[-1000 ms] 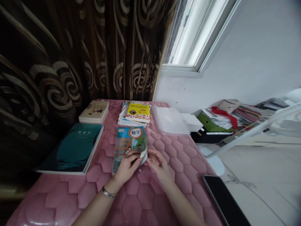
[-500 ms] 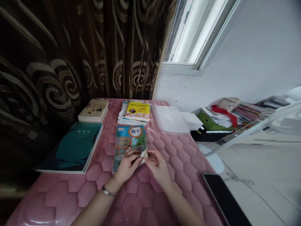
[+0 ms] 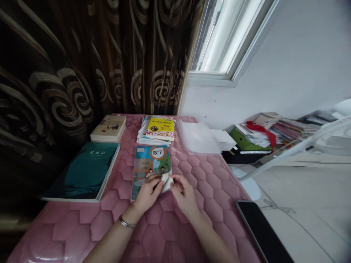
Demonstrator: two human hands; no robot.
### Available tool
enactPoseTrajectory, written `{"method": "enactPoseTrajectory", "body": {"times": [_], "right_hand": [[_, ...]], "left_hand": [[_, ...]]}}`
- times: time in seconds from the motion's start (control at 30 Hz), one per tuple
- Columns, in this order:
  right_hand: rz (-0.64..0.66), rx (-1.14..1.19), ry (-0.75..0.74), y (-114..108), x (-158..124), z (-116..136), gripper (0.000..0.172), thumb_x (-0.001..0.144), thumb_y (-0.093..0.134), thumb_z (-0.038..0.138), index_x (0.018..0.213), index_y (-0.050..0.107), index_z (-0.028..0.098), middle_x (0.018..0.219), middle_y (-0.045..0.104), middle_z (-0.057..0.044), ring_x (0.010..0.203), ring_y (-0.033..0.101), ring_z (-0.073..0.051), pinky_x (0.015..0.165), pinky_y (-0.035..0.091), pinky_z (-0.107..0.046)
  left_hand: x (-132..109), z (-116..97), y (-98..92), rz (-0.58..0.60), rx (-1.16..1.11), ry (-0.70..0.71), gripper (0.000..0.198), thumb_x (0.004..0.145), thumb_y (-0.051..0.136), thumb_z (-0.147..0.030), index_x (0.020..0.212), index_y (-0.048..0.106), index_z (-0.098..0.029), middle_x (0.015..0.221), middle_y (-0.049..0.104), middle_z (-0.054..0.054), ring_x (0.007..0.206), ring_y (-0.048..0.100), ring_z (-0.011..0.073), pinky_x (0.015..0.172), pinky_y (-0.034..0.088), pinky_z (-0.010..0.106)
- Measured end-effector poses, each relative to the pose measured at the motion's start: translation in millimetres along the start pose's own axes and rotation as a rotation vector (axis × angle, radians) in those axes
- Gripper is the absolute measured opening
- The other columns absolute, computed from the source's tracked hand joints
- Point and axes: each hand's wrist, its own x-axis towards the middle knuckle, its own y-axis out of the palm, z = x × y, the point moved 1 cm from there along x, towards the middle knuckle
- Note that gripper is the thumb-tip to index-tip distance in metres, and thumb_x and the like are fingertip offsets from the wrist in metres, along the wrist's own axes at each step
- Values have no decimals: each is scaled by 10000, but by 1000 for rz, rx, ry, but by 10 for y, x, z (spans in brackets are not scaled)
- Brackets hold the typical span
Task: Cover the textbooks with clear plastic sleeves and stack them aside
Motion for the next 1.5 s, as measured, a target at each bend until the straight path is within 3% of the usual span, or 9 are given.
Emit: {"method": "enactPoseTrajectory", "body": {"times": [0.13, 0.33, 0.57, 0.7, 0.8, 0.87, 1.13, 1.5], "right_hand": [[13, -196, -16, -2, 0, 100, 235, 788, 497, 225, 971, 644, 216, 675, 665, 17, 479, 545, -119, 490, 430, -226], [13, -391, -105, -9, 14, 174, 276, 764, 472, 167, 963, 652, 234, 871, 716, -22, 614, 639, -139, 575, 475, -228], [22, -489, -153, -17, 15, 179, 282, 735, 478, 131, 942, 635, 241, 767, 684, 3, 593, 611, -135, 554, 441, -213], [28, -481, -146, -13, 10, 180, 266, 735, 468, 119, 901, 636, 241, 790, 685, -5, 620, 617, -137, 555, 442, -209], [22, -492, -167, -17, 3, 183, 241, 739, 474, 126, 877, 634, 242, 762, 675, 0, 601, 606, -138, 552, 433, -212], [23, -509, -183, -20, 0, 185, 223, 744, 482, 135, 869, 630, 244, 738, 665, 3, 586, 598, -139, 547, 426, -214], [63, -593, -216, -23, 4, 166, 241, 796, 467, 143, 952, 617, 250, 856, 694, -22, 716, 644, -161, 610, 465, -215], [78, -579, -229, -49, 11, 160, 252, 773, 482, 119, 924, 640, 245, 828, 676, -17, 659, 623, -148, 591, 460, -209]], "left_hand": [[2, 9, 33, -15, 13, -5, 282, 962, 448, -316, 950, 711, -213, 996, 733, 77, 939, 672, 197, 879, 529, 338], [3, -4, 60, -17, 45, -4, 261, 961, 437, -284, 941, 685, -206, 943, 734, 68, 892, 681, 186, 845, 529, 305], [-7, 9, 80, 32, 90, 63, 174, 882, 501, -195, 979, 646, -186, 993, 716, 89, 944, 669, 200, 858, 533, 330], [-53, 44, 118, 41, 105, 49, 408, 774, 541, -105, 1172, 582, -184, 1127, 693, 108, 1049, 652, 227, 929, 522, 388], [-87, 41, 123, 38, 89, 50, 576, 816, 505, -97, 1380, 425, -186, 1310, 612, 131, 1196, 589, 225, 1007, 485, 406], [-100, 36, 116, 42, 83, 75, 582, 856, 472, -100, 1421, 379, -199, 1363, 576, 127, 1248, 554, 217, 1040, 463, 411], [-107, 70, 114, 23, 73, 27, 455, 867, 465, -110, 1312, 461, -204, 1223, 658, 110, 1126, 629, 200, 966, 509, 386], [-100, 42, 85, 29, 15, -26, 366, 916, 484, -219, 1281, 478, -203, 1197, 659, 108, 1112, 631, 207, 950, 508, 374]]}}
